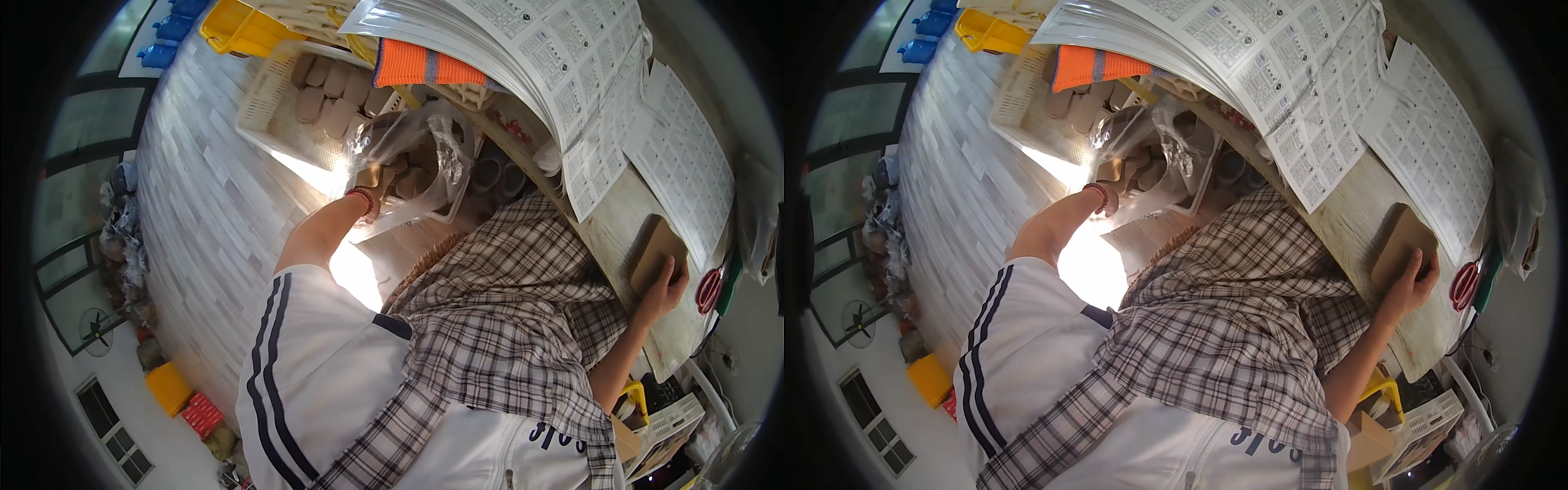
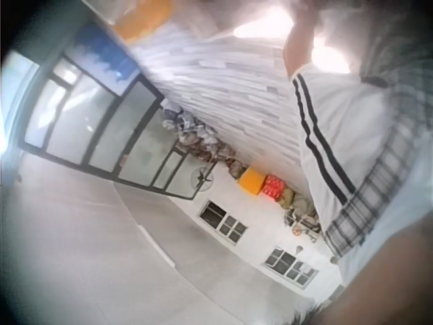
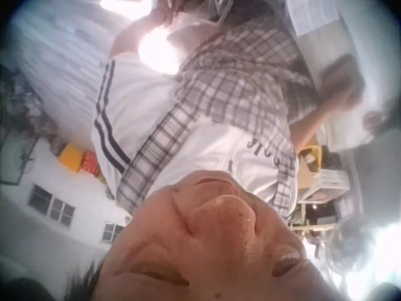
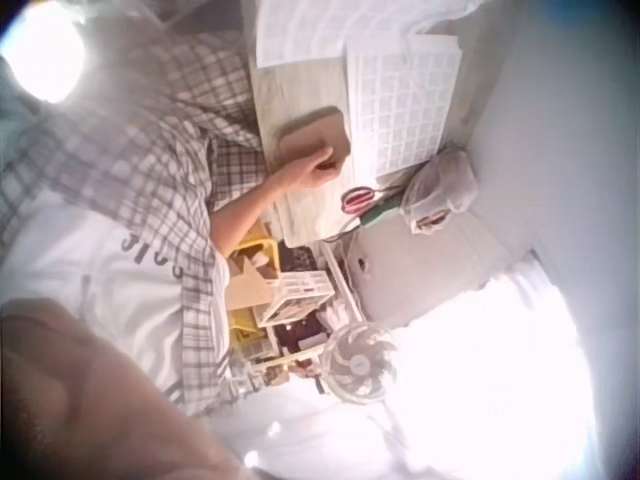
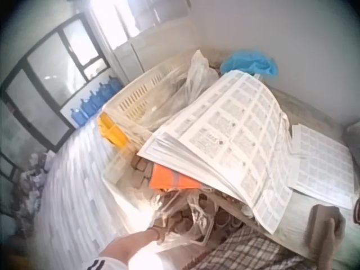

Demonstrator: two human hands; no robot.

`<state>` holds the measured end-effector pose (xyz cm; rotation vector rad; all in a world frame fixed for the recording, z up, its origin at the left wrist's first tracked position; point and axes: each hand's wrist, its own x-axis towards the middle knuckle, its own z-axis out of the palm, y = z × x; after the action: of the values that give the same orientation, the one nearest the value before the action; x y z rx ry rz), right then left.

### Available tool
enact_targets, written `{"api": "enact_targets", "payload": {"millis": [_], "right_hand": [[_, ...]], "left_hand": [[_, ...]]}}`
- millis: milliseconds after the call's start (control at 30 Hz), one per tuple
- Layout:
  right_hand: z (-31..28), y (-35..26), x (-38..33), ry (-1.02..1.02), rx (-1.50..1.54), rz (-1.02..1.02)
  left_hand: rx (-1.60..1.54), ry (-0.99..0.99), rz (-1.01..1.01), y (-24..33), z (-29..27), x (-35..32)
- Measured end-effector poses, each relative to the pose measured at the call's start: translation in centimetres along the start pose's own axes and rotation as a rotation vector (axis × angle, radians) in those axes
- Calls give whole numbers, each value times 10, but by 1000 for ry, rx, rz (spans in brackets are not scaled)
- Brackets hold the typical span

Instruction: The person places small brown pouches into a plastic bag and then removes them. They peel individual labels from a sheet and affix them to the pouches one by one, stacking the labeled pouches on the table.

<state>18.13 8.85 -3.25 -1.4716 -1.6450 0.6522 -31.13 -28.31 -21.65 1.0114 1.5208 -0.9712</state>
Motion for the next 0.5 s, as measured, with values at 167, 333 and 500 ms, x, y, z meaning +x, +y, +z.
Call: {"api": "enact_targets", "payload": {"millis": [167,333,500], "right_hand": [[2,-3,-1,-3,-12,37],[-4,-3,0,-19,-30,38],[-9,-6,4,-35,-84,53]], "left_hand": [[-388,448,-93,-27,52,67],[-750,792,-114,29,17,30],[-1711,583,-795,66,22,143]]}}
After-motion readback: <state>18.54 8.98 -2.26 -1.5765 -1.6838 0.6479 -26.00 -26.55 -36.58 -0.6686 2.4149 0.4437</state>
